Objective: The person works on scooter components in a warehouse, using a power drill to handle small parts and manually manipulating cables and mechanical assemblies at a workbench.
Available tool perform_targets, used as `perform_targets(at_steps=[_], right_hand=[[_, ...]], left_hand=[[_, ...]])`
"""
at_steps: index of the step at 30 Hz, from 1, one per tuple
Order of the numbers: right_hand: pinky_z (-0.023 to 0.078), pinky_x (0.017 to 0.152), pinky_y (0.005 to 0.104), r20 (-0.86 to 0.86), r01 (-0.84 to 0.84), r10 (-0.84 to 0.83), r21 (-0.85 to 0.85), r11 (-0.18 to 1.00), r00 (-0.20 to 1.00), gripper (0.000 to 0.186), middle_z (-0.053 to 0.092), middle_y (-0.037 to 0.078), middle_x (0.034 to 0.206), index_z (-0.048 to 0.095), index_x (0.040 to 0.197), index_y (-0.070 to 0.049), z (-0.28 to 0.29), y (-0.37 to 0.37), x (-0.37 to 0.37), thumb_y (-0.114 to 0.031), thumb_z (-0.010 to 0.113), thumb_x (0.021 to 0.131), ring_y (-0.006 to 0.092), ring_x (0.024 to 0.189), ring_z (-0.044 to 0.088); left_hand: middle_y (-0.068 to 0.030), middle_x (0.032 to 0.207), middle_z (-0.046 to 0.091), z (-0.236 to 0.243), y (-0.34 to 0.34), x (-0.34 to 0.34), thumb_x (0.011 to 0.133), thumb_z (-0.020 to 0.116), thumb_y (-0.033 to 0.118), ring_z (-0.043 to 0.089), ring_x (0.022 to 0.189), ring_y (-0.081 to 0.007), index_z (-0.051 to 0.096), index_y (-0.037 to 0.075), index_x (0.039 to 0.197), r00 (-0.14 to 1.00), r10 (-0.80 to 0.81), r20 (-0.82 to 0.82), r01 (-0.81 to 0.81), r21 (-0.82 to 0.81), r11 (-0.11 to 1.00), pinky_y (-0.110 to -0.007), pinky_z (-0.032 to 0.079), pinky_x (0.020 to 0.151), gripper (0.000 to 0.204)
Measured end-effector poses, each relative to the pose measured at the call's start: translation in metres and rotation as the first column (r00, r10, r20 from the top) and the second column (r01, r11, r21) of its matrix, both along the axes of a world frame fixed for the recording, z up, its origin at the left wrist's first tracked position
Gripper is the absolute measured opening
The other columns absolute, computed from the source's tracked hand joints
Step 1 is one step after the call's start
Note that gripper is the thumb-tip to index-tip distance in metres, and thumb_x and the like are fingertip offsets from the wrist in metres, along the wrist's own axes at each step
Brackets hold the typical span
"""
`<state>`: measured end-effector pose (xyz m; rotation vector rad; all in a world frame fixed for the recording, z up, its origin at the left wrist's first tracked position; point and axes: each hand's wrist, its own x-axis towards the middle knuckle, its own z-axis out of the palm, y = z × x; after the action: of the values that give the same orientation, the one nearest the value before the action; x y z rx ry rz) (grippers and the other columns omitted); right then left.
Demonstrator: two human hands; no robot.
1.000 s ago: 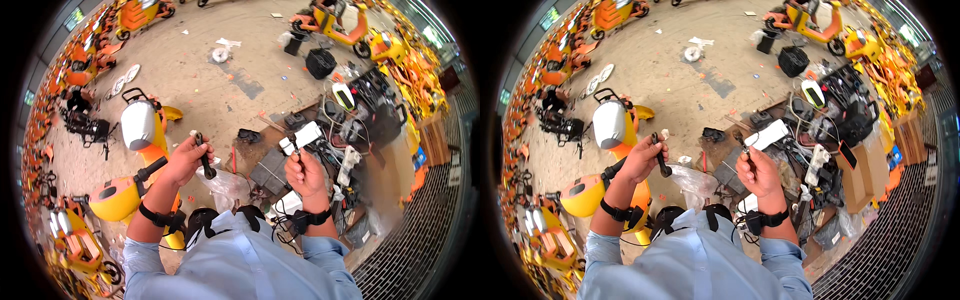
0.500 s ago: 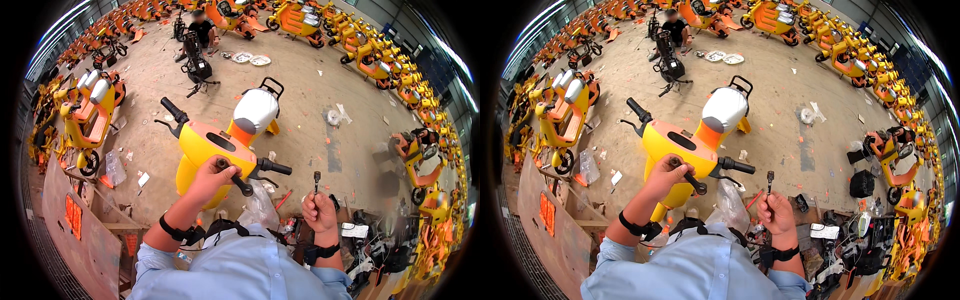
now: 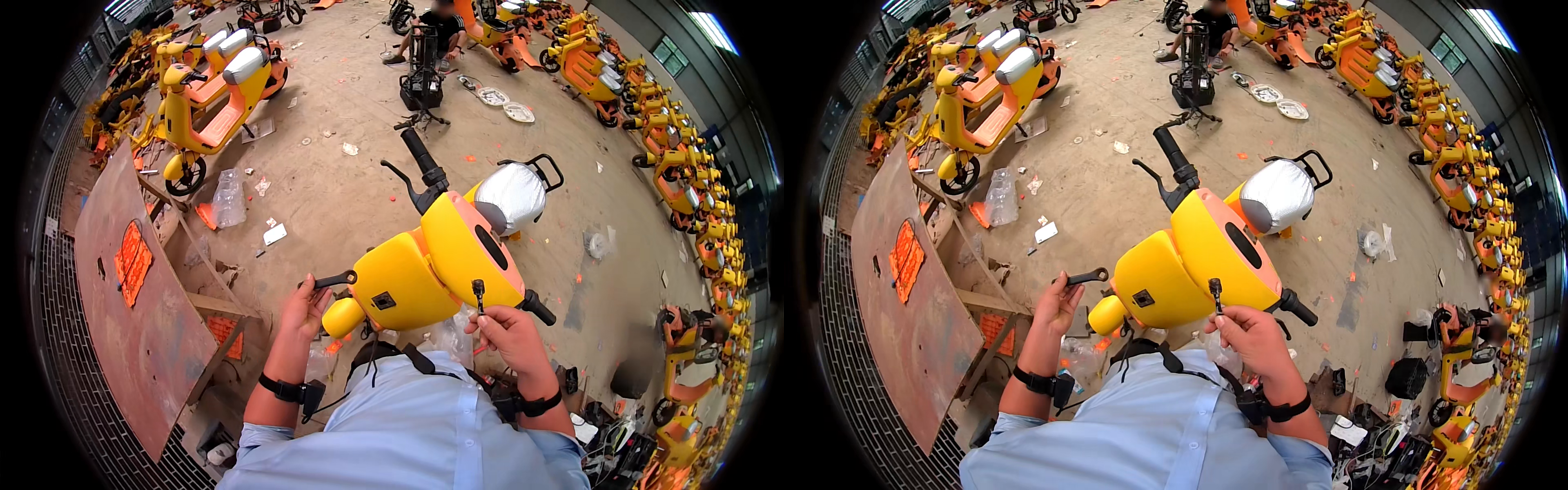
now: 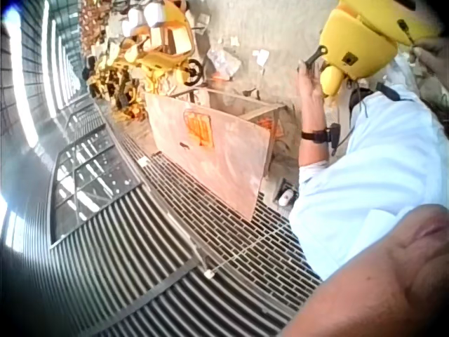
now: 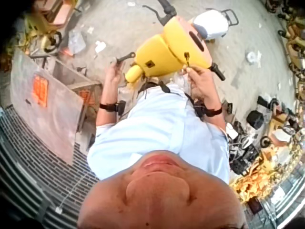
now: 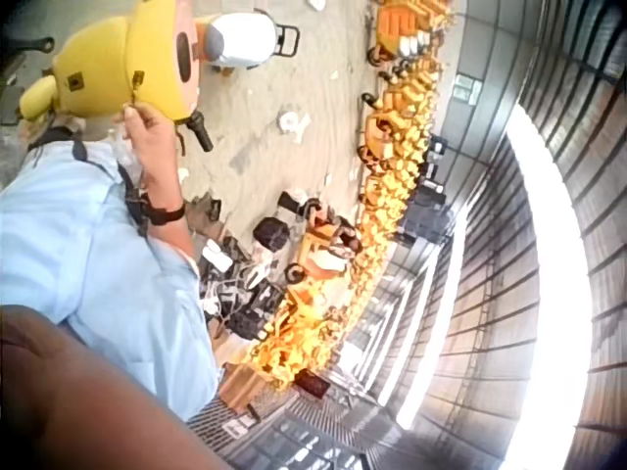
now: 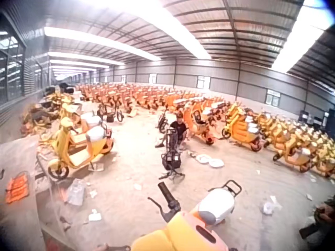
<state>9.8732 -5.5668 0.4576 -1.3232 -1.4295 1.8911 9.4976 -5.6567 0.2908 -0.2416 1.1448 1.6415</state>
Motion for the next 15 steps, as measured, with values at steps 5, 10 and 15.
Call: perform_targets(at_steps=[5,10,15], right_hand=[[0.046,0.058,0.0195,-0.017,-0.122,0.123,0.061,0.991,0.992,0.015,0.072,0.005,0.092,0.067,0.103,0.0,0.0,0.008,-0.05,-0.012,0.06,0.098,0.0042,0.066,0.056],[0.047,0.062,0.0205,-0.052,-0.123,0.128,0.092,0.988,0.99,0.011,0.07,0.004,0.088,0.063,0.101,-0.001,0.006,0.007,-0.073,-0.011,0.064,0.096,0.0056,0.069,0.057],[0.048,0.067,0.0221,-0.097,-0.116,0.123,0.075,0.99,0.988,0.014,0.069,0.005,0.089,0.063,0.105,0.002,0.008,0.001,-0.068,-0.009,0.064,0.096,0.0072,0.072,0.056]], left_hand=[[-0.0018,0.094,0.064,0.031,-0.005,0.012,0.097,0.067,0.023,0.064,0.093,-0.0164,0.057,0.013,0.101,0.986,0.124,-0.113,-0.103,0.173,0.98,-0.033,0.055,0.086,0.015],[0.0002,0.092,0.065,0.092,0.03,0.02,0.096,0.068,0.019,0.064,0.09,-0.0145,0.061,0.011,0.098,0.973,0.143,-0.182,-0.061,0.393,0.918,-0.032,0.053,0.084,0.01],[0.0016,0.089,0.064,0.13,0.046,0.046,0.096,0.068,0.021,0.063,0.083,-0.0125,0.064,0.01,0.102,0.986,0.017,-0.168,0.053,0.405,0.913,-0.031,0.053,0.08,0.013]])
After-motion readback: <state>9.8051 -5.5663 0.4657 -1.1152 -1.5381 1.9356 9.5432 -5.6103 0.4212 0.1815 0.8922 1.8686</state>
